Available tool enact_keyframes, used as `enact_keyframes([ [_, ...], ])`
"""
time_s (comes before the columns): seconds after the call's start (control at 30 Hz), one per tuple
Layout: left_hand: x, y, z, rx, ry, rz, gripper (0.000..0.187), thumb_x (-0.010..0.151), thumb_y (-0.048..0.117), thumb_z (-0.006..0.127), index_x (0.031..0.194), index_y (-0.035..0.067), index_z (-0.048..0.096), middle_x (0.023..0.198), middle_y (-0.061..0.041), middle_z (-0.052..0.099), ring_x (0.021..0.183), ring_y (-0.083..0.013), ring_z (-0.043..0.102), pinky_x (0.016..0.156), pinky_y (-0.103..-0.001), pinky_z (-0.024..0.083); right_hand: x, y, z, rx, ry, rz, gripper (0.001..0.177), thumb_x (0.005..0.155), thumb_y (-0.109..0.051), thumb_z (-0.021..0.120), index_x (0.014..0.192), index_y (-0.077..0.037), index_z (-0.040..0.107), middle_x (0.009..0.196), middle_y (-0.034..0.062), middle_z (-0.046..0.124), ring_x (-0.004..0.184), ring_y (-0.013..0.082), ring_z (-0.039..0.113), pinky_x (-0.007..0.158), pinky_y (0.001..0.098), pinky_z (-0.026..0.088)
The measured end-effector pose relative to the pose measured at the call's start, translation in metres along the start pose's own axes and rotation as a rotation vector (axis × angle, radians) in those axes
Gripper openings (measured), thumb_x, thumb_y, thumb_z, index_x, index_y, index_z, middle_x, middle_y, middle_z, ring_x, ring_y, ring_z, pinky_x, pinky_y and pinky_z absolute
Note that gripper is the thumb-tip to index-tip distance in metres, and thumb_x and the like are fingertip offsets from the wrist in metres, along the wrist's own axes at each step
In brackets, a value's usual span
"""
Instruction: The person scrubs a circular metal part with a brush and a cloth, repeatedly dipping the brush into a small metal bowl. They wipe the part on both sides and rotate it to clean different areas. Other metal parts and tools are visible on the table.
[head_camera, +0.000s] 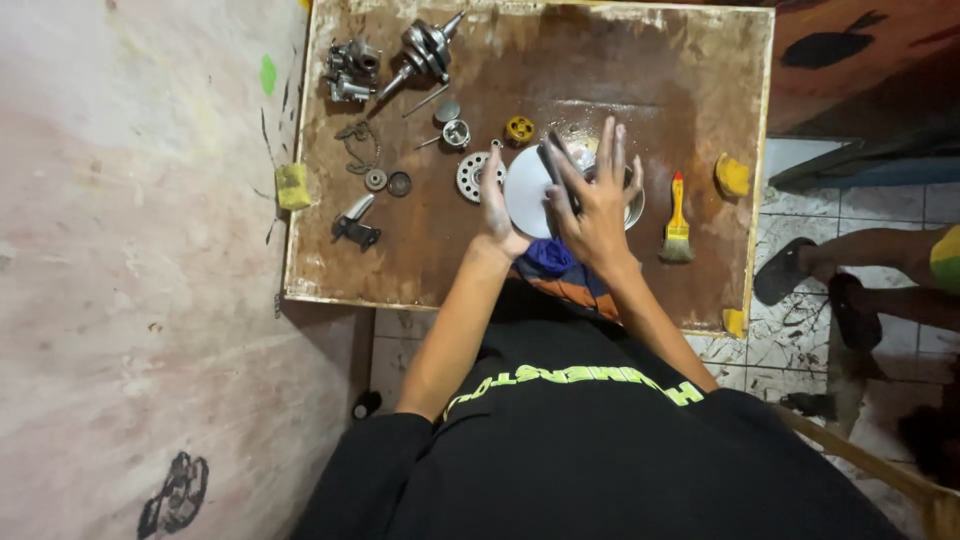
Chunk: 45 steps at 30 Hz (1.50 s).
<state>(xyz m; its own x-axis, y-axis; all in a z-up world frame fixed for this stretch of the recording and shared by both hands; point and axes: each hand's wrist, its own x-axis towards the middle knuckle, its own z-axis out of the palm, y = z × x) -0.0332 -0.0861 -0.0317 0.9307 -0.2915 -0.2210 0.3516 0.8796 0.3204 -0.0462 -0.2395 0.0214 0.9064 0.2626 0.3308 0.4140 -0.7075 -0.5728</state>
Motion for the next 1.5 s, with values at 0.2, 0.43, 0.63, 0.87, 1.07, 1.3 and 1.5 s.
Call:
enact_keyframes([
  [0.2,-0.001,0.023,0.048,-0.282,-0.42,0.017,0.097,0.092,0.083,0.024,0.139,0.003,0.053,0.138,-0.016,0.063,0.124,-0.0325,0.063,0.109,-0.048,0.051,-0.021,-0.031,-0.009,-0.111,-0.123,-0.259,0.049,0.099,-0.049,0.065,0.146,-0.034,0.065,0.173,0.0228,0.012,0.163,0.0379,0.007,0.122,0.0634,-0.009],
  [0.43,-0.001,0.011,0.031,0.151,-0.001,-0.024,0.104,0.096,0.084,0.027,0.154,0.0,0.048,0.147,-0.019,0.057,0.13,-0.0344,0.06,0.113,-0.049,0.049,0.008,-0.032,-0.03,-0.096,0.047,0.019,0.049,0.108,-0.047,0.059,0.155,-0.033,0.063,0.174,0.0268,0.008,0.163,0.0431,-0.001,0.121,0.0674,-0.015],
  [0.63,-0.012,0.033,0.059,-0.169,-0.258,0.087,0.103,0.086,0.088,0.024,0.141,0.005,0.05,0.136,-0.014,0.061,0.122,-0.0317,0.065,0.105,-0.05,0.053,-0.006,-0.021,-0.022,-0.135,-0.087,-0.205,0.042,0.102,-0.053,0.058,0.138,-0.036,0.072,0.172,0.022,0.012,0.162,0.0399,0.003,0.12,0.0613,-0.016],
  [0.87,-0.018,0.031,0.07,-0.16,-0.401,0.055,0.112,0.092,0.091,0.024,0.15,-0.003,0.046,0.142,-0.022,0.059,0.127,-0.0358,0.061,0.113,-0.049,0.05,0.004,-0.023,-0.015,-0.108,-0.015,-0.279,0.046,0.103,-0.05,0.058,0.144,-0.033,0.072,0.172,0.0252,0.01,0.163,0.0391,0.002,0.125,0.057,-0.015],
  [1.07,0.003,0.03,0.033,-0.036,-0.167,0.164,0.114,0.094,0.088,0.03,0.156,-0.007,0.04,0.15,-0.025,0.053,0.132,-0.0392,0.058,0.116,-0.053,0.047,0.031,0.0,-0.01,-0.048,0.023,-0.132,0.045,0.111,-0.046,0.063,0.152,-0.03,0.069,0.174,0.0298,0.007,0.164,0.0433,0.002,0.13,0.0558,-0.008],
  [1.3,-0.005,0.042,0.037,-0.223,-0.57,0.151,0.105,0.09,0.087,0.027,0.149,0.001,0.045,0.149,-0.018,0.055,0.138,-0.0391,0.052,0.119,-0.052,0.045,0.0,-0.02,0.011,-0.179,-0.066,-0.384,0.054,0.1,-0.045,0.077,0.15,-0.03,0.064,0.17,0.0232,0.02,0.159,0.0405,0.016,0.121,0.0607,-0.008],
  [1.5,-0.001,0.034,0.002,-0.284,-0.154,0.187,0.107,0.102,0.083,0.025,0.156,-0.008,0.041,0.155,-0.026,0.051,0.14,-0.0426,0.052,0.118,-0.057,0.046,-0.001,0.03,0.002,-0.104,-0.158,-0.351,0.053,0.104,-0.019,0.071,0.156,-0.017,0.059,0.172,0.018,0.042,0.163,0.0331,0.037,0.132,0.0529,0.023],
])
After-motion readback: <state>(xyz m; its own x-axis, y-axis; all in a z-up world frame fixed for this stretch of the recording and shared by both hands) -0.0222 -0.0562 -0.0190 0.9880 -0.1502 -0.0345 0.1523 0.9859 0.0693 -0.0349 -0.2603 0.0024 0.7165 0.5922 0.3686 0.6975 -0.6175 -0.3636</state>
